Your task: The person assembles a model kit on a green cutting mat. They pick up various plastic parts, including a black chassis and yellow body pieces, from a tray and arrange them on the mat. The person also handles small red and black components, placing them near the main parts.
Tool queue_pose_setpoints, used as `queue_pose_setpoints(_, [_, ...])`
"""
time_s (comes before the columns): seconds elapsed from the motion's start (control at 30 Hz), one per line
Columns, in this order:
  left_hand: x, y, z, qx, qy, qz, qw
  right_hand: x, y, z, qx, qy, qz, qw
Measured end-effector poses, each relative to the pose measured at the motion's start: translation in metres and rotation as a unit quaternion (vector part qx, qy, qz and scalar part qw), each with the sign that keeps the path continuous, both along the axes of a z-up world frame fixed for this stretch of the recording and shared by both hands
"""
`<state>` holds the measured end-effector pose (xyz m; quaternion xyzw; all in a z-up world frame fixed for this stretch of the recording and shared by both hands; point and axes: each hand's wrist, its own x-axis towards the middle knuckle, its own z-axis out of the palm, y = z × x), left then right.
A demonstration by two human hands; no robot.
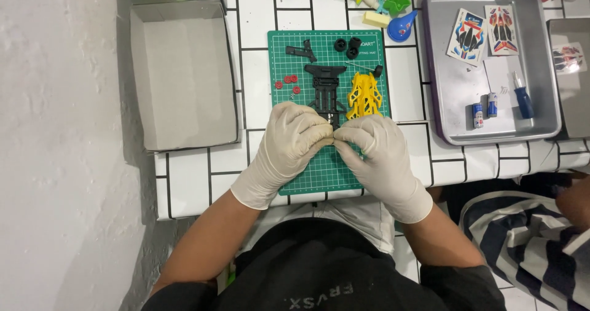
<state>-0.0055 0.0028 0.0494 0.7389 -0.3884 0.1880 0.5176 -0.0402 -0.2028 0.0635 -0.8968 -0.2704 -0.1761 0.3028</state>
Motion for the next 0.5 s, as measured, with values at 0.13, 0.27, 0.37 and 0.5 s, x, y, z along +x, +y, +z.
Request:
queue_pose_setpoints(0.13, [0.003, -0.006, -0.023, 0.053, -0.100, 0.082, 0.990, 0.002, -0.001, -0.002, -0.002, 0.026, -0.005, 1.000])
queue_pose_setpoints(0.27, [0.006, -0.015, -0.044, -0.076, -0.052, 0.074, 0.993, 0.001, 0.001, -0.004, 0.117, 0.063, -0.004, 0.991])
queue_pose_setpoints(0.37, [0.002, -0.018, -0.041, -0.114, -0.008, 0.049, 0.992, 0.001, 0.003, -0.007, 0.162, 0.082, -0.002, 0.983])
queue_pose_setpoints(0.5, [0.002, -0.023, -0.050, -0.109, 0.013, 0.033, 0.993, 0.002, 0.007, -0.003, 0.216, 0.127, 0.018, 0.968])
